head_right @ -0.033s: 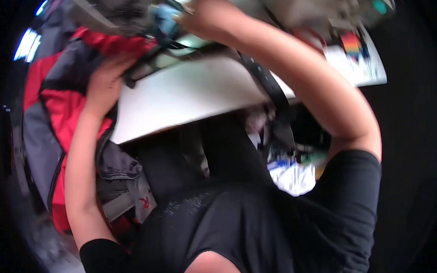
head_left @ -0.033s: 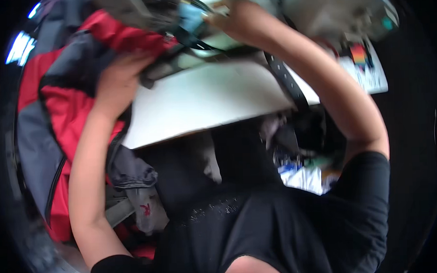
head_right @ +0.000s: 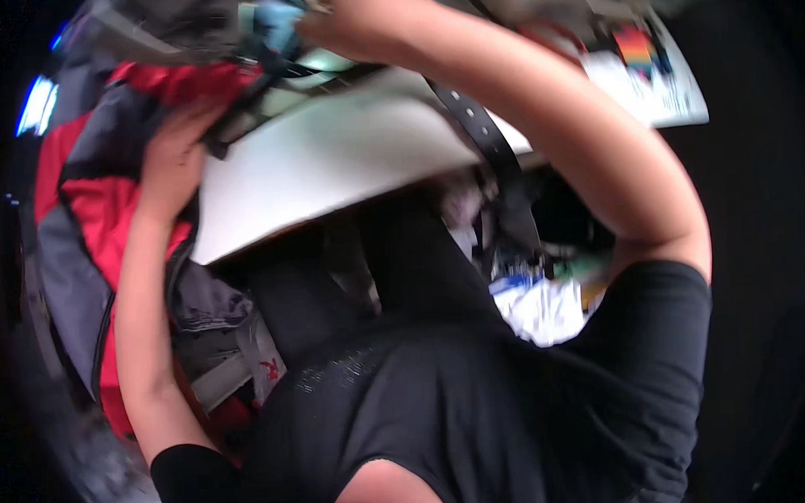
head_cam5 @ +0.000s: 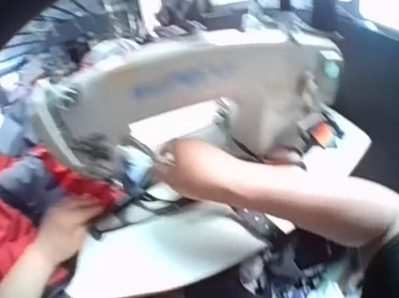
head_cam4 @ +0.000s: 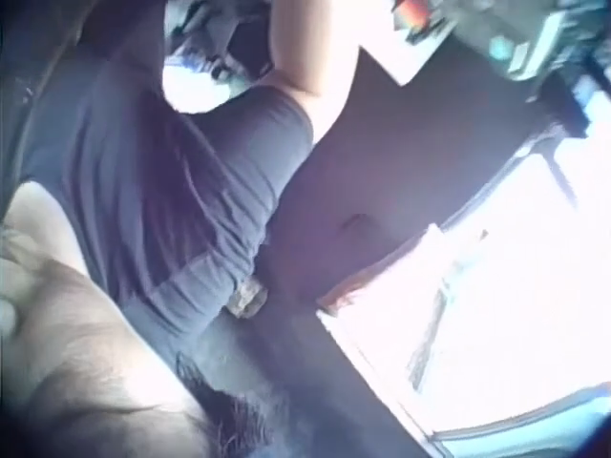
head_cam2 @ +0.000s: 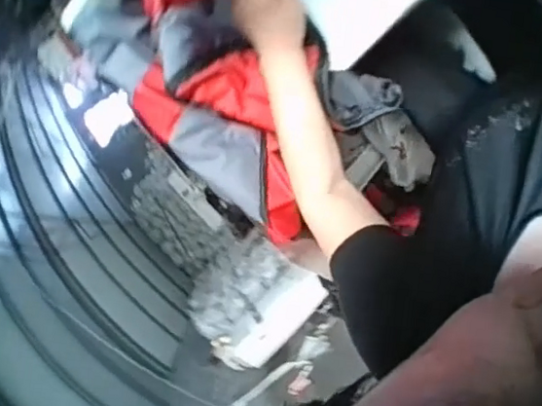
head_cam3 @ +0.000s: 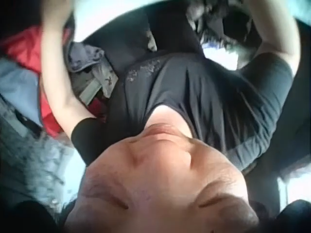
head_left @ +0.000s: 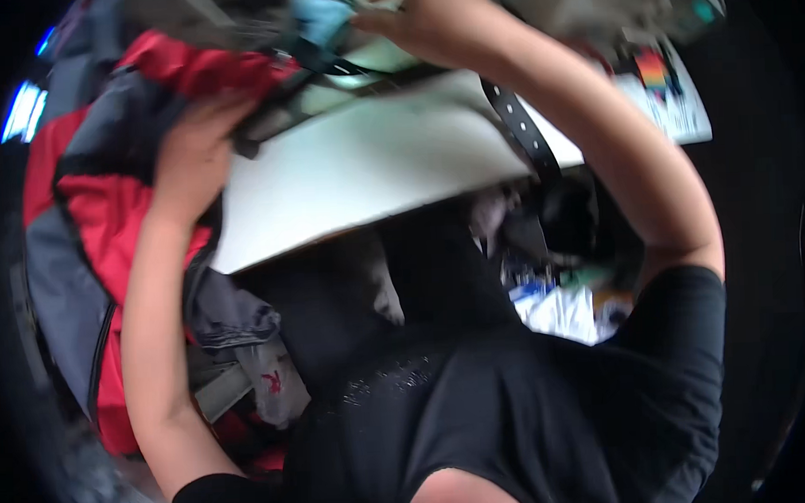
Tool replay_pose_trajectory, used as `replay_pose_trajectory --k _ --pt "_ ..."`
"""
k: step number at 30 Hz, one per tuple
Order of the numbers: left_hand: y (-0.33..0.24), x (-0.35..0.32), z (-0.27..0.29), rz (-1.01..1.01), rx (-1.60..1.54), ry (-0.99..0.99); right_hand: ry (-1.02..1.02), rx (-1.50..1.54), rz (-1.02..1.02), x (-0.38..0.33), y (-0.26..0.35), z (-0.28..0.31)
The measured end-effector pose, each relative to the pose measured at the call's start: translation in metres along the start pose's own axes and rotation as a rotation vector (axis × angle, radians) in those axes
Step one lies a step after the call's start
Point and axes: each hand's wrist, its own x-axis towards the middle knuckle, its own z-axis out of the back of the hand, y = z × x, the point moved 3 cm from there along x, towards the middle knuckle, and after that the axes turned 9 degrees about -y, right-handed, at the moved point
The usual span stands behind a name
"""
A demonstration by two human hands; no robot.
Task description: Sewing a large fabric item using an industrial sewing machine.
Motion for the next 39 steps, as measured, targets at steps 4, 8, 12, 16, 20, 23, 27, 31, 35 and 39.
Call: replay_pose_trajectory --k 4,8,12,16,20,23,27,31,35,39 --pt "-0.044 0.005 0.025 -0.017 -0.051 0.108 0.152 0.078 -0.283 -0.056 0.017 0.092" --pt "-0.124 -0.001 0.088 -0.150 -0.016 -0.171 0.099 0.158 -0.643 -0.116 0.033 0.181" --pt "-0.173 -0.009 0.083 -0.152 -0.147 -0.115 0.117 0.250 -1.074 -0.178 0.000 0.222" --pt "-0.200 -0.019 0.068 -0.130 -0.223 -0.026 -0.004 0.203 -0.902 -0.237 -0.030 0.226" --pt "-0.223 -0.025 0.071 -0.113 -0.270 0.060 -0.075 0.352 -0.989 -0.280 -0.045 0.226" --pt "-0.234 -0.025 0.067 -0.088 -0.304 0.102 -0.095 0.373 -1.149 -0.298 -0.052 0.226" --pt "-0.245 -0.023 0.057 -0.055 -0.343 0.137 -0.060 0.423 -1.216 -0.313 -0.053 0.221" --pt "-0.252 -0.022 0.051 -0.014 -0.396 0.166 -0.049 0.601 -1.184 -0.321 -0.046 0.199" --pt "-0.260 -0.022 0.044 0.049 -0.477 0.195 0.035 0.724 -1.166 -0.324 -0.032 0.172" --pt "-0.270 -0.014 0.026 0.144 -0.621 0.229 -0.040 0.702 -1.047 -0.317 -0.018 0.159"
